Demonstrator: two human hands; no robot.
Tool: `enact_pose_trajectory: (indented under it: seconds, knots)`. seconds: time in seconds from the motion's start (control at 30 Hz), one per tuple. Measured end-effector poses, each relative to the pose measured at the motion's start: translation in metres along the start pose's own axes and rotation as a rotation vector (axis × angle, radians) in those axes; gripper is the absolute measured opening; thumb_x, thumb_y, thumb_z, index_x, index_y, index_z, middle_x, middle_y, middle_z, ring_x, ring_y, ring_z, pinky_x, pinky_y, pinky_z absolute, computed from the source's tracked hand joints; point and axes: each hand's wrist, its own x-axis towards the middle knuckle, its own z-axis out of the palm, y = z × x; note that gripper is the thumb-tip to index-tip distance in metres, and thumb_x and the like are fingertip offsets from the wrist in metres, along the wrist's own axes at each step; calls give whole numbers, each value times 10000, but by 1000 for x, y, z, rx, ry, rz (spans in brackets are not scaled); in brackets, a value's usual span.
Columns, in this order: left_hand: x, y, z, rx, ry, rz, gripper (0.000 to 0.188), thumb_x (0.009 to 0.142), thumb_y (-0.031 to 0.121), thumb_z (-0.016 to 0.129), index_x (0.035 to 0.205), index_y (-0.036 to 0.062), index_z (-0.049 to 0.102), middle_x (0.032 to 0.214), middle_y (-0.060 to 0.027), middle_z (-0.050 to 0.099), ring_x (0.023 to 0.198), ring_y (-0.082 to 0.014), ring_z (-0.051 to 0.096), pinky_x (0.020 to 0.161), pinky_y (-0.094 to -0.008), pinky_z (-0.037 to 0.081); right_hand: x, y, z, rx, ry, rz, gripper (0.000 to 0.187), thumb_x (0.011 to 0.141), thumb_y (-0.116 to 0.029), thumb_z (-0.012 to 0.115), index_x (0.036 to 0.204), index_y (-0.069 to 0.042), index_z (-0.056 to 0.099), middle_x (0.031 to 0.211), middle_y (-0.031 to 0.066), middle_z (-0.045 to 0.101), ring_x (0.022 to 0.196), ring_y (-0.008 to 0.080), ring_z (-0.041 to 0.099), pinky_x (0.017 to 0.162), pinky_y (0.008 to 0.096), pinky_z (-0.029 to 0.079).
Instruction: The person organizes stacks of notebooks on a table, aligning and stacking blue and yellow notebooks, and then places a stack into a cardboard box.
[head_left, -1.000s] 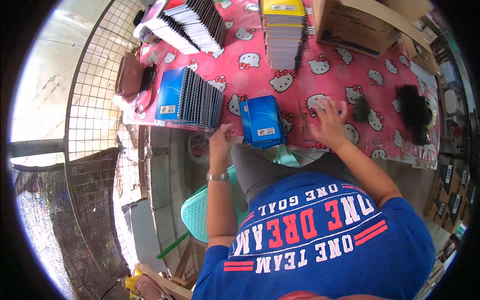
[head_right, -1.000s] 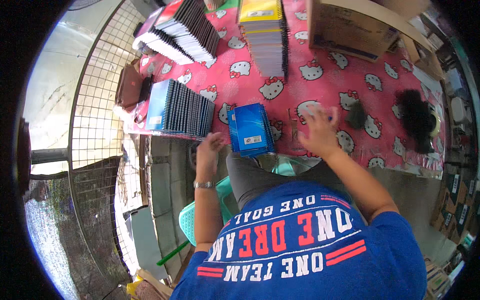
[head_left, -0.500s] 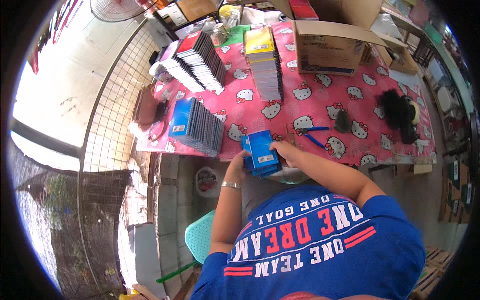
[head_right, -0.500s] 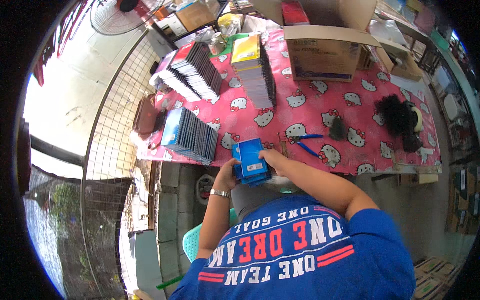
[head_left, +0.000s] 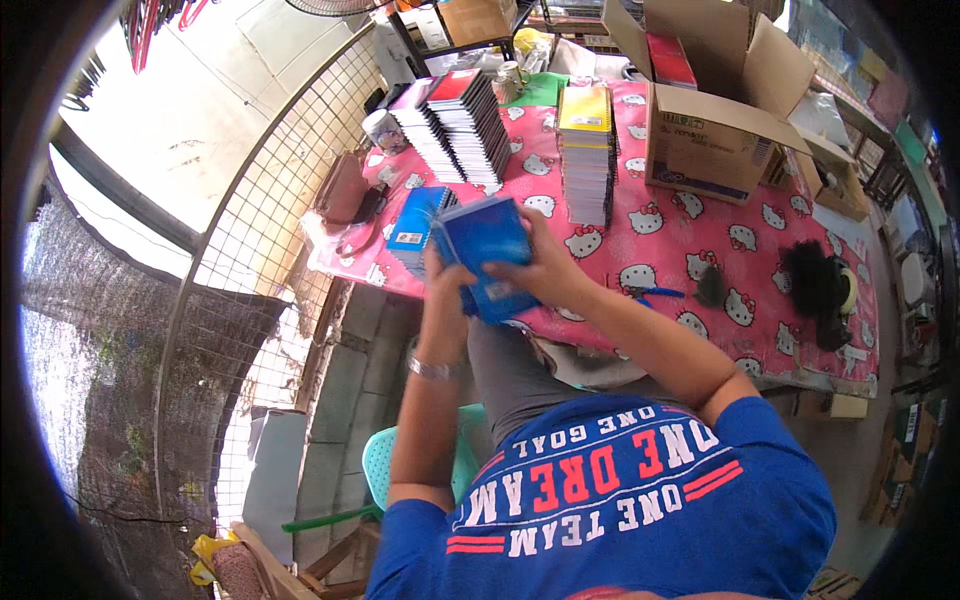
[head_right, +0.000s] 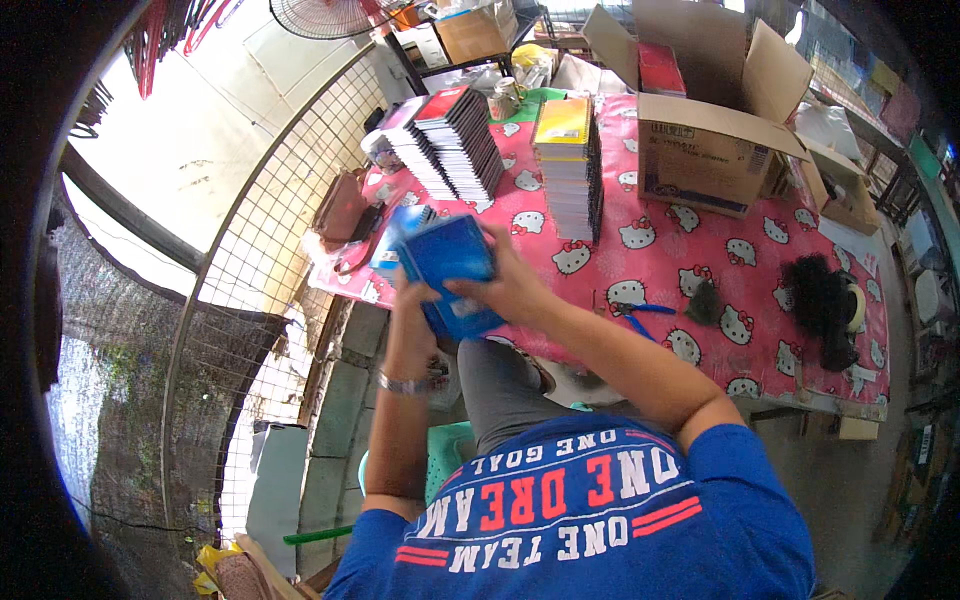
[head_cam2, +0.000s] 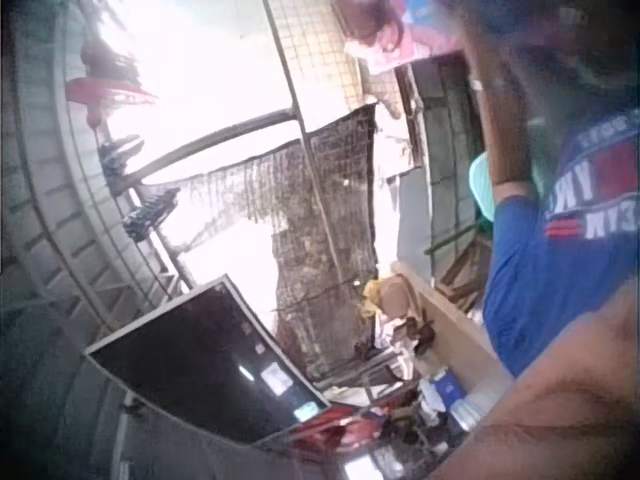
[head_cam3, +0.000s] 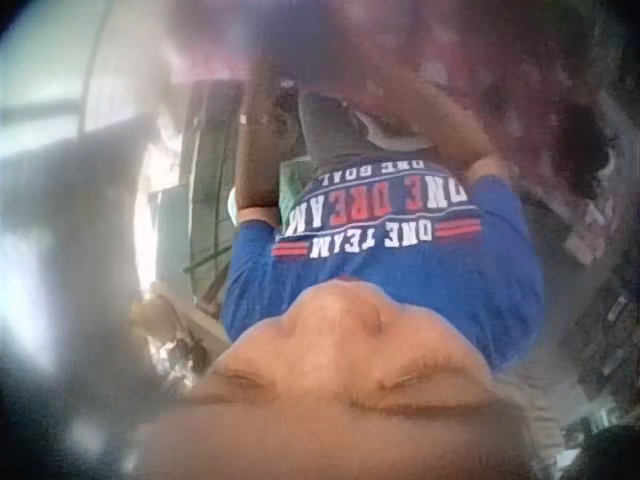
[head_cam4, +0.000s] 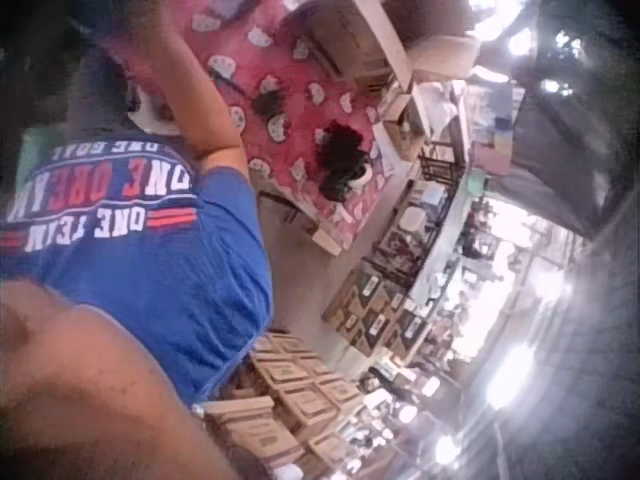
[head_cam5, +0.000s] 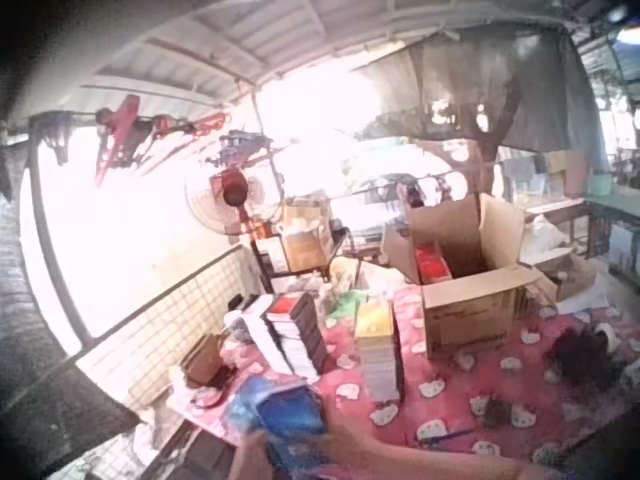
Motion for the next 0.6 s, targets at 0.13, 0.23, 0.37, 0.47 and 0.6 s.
enact_pose_trajectory:
  seconds: [0.13,0.23,0.37,0.47,0.6]
  knots:
    - [53,66,10,-40,-166,77,603,632,-9,481,1233,30,508,1108,-100,603,1005,-228,599,882,-335,515,55,-61,7,-394,90,-115,861,697,-280,847,1359,-31,356,1234,229,538,1143,338,558,969,424,447]
    - [98,80,42,-43,-299,193,590,660,-25,512,1246,41,527,1085,-93,621,960,-205,602,730,-317,528,82,-90,-21,-608,171,-578,825,674,-246,831,1338,-22,396,1195,224,568,1089,376,573,979,442,426]
    - [144,78,119,-110,-346,178,474,657,-87,513,1115,28,548,1001,-71,601,861,-197,610,728,-281,518,116,-114,-89,-642,198,-438,787,742,-246,805,1352,-8,368,1207,221,565,1103,339,585,958,408,458]
    - [180,87,126,-116,-367,227,477,654,-91,509,1112,38,538,956,-49,589,815,-181,597,688,-272,520,129,-132,-84,-493,173,-340,806,783,-266,786,1369,20,312,1206,228,567,1126,296,585,953,380,468]
    - [217,121,115,-65,-363,250,433,656,-76,551,1073,38,528,872,-54,586,803,-174,575,728,-297,491,192,-117,-78,-474,193,-391,781,776,-233,795,1337,34,322,1202,233,568,1111,310,591,944,380,466]
